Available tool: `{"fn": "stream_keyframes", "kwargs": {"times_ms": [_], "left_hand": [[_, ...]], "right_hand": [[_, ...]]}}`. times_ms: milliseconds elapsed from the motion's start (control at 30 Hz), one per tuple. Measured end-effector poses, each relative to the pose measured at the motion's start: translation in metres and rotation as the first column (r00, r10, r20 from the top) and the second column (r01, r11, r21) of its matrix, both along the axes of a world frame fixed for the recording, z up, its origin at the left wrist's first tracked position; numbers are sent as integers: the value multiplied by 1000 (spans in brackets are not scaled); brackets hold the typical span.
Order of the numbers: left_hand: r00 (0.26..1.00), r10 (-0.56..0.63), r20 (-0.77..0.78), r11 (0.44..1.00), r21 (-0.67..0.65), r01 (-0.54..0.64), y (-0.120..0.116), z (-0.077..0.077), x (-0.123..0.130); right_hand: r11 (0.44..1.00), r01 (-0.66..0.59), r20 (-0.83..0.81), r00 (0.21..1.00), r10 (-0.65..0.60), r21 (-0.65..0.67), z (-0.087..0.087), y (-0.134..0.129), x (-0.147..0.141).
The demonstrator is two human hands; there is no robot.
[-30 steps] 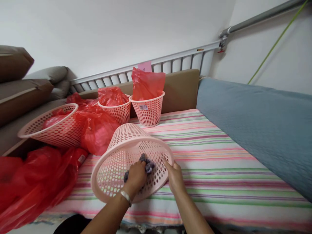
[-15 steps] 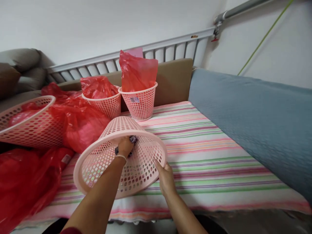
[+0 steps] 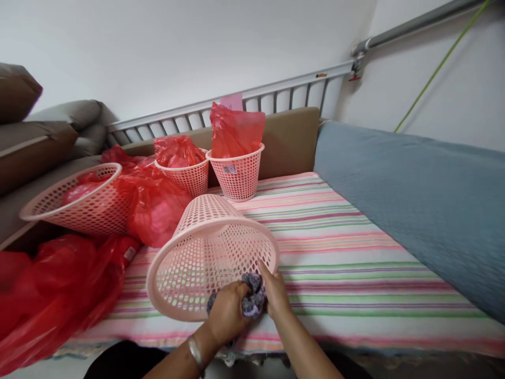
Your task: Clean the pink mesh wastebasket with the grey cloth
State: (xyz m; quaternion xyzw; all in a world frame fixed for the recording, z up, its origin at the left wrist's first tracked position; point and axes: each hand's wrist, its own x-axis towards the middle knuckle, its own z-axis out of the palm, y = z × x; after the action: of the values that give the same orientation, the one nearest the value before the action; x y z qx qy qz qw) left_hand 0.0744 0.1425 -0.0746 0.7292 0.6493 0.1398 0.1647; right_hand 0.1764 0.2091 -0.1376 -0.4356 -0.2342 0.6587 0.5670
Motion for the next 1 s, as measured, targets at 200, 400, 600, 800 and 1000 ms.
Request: {"fn": "stream_keyframes", "kwargs": {"times_ms": [200,400,600,800,1000], "left_hand": [[979,198,-46,979,59,-195,42,-6,-18],[915,377,-146,920,176,-351,124,-4,-44],[839,521,-157,851,176,-495,169,-9,-78],[907,412,-89,911,8,-413,163,-15,-77],[964,264,24,964,7,-265,85,-11,-29]], "right_hand": [[998,-63,-81,995,65,25,3,0,-1],[999,-52,-160,986,53,16,1,1,-3],[996,-87,-109,990,89,20,-6,-1,-9],[999,-36,-198,980,28,-35,-5,-1,-12],[999,18,-190,982,-26,-41,-8,0,-15]]}}
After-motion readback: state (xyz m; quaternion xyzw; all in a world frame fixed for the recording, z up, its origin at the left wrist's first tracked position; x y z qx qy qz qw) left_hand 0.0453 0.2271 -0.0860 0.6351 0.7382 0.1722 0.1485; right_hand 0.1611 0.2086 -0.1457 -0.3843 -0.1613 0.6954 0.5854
